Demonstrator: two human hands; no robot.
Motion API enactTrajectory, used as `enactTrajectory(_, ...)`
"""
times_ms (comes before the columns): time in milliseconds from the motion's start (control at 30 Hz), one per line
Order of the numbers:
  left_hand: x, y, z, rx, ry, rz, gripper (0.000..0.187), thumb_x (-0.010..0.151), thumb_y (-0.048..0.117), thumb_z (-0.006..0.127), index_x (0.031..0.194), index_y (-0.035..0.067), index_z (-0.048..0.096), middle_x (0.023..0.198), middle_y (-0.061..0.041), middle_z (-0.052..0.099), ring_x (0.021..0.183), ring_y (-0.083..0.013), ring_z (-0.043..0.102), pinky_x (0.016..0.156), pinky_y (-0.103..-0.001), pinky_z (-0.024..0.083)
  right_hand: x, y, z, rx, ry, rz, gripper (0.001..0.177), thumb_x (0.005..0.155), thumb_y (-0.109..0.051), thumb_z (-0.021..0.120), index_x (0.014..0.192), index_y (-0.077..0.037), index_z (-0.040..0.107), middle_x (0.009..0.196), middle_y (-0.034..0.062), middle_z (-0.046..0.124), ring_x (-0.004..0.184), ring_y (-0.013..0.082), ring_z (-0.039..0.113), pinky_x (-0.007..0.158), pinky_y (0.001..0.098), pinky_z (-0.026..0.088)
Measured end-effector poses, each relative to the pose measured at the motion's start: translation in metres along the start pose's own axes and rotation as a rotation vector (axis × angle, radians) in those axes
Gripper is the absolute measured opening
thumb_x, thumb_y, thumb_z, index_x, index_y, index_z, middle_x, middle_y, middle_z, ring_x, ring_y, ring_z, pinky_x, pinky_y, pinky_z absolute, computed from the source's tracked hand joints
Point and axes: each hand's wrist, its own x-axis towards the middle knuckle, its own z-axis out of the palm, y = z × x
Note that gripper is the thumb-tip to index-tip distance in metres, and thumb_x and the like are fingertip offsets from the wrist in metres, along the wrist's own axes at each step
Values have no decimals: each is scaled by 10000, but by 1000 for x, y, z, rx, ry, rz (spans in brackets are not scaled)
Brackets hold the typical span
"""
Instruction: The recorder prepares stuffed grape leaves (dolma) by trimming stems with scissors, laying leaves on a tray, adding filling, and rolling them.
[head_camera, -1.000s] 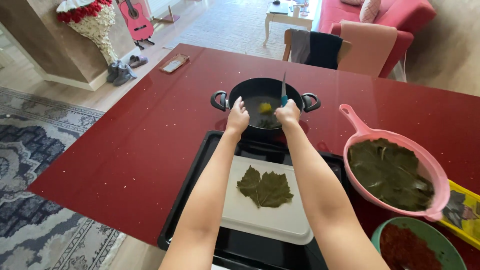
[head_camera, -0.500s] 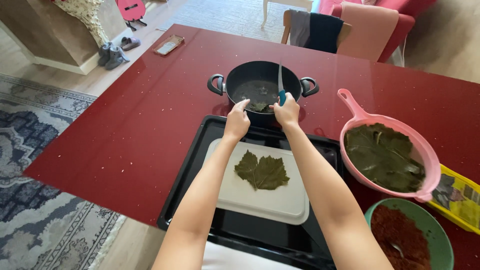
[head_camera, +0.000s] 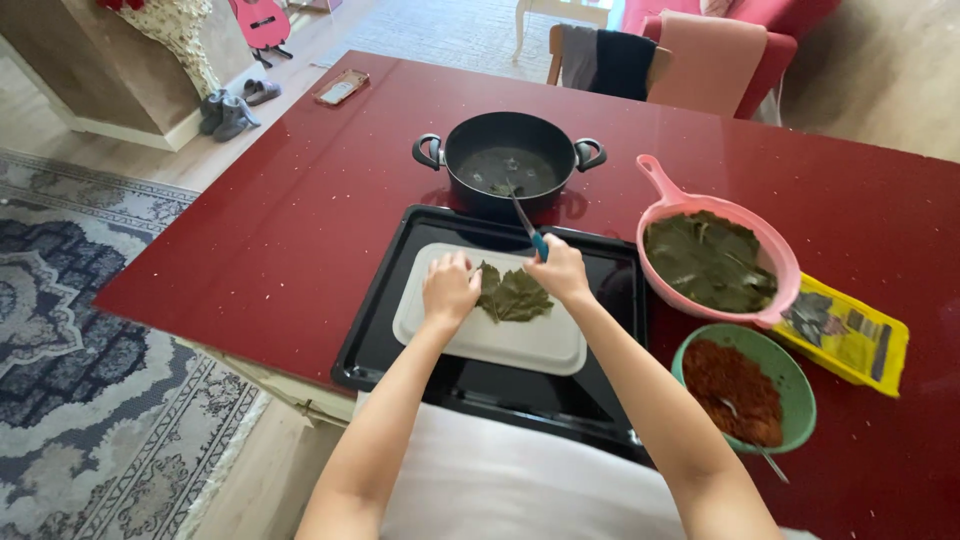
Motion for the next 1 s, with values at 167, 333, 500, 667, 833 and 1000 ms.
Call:
enactTrajectory(167, -24, 0, 0, 39, -113, -241, 525, 843, 515, 755, 1098, 68, 653, 1153, -136, 697, 1150, -372, 631, 948, -507, 513, -33, 5, -15, -182, -173, 188, 371, 742, -357, 799, 884, -52, 642, 914, 174, 746, 908, 358, 726, 804, 453, 560)
enactTrajectory(333, -28, 13, -5, 100, -233, -398, 663, 775, 571, 779, 1212, 95, 628, 1228, -117, 658, 1207, -354, 602, 972, -540, 486, -50, 3, -17, -302, -290, 272, 464, 716, -434, 848, 941, -64, 682, 1015, 177, 748, 994, 344, 722, 851, 456, 574)
enactTrajectory(500, -19, -3, 25, -11, -177, -406, 299, 792, 316, 730, 1028, 134, 750, 1214, -101, 685, 1165, -345, 646, 965, -493, 527, -55, -1, -12, -263, -290, 414, 539, 690, -425, 870, 1067, -88, 680, 1082, 155, 749, 1058, 334, 733, 896, 454, 592)
enactTrajectory(667, -12, -18, 49, -155, -93, -338, 222, 804, 259, 692, 942, 90, 733, 1105, -154, 711, 1069, -370, 681, 926, -482, 547, -50, 25, 9, -262, -206, 436, 451, 733, -363, 806, 1098, -119, 700, 1145, 154, 743, 1100, 372, 707, 905, 490, 578)
enactTrajectory(833, -4, -21, 60, -263, -67, -307, 214, 827, 217, 661, 977, 64, 655, 979, -201, 736, 988, -392, 697, 903, -476, 539, -54, 1, -2, -269, -174, 428, 499, 759, -409, 795, 1148, -112, 701, 1196, 172, 724, 1131, 392, 693, 932, 494, 574)
enactTrajectory(1000, -2, -10, 57, -868, -178, -583, 218, 856, 24, 578, 1056, -4, 496, 1076, -205, 651, 868, -313, 751, 688, -445, 685, -50, 1, 5, -257, -175, 417, 551, 729, -401, 837, 1167, -99, 697, 1205, 179, 715, 1141, 384, 685, 932, 488, 577)
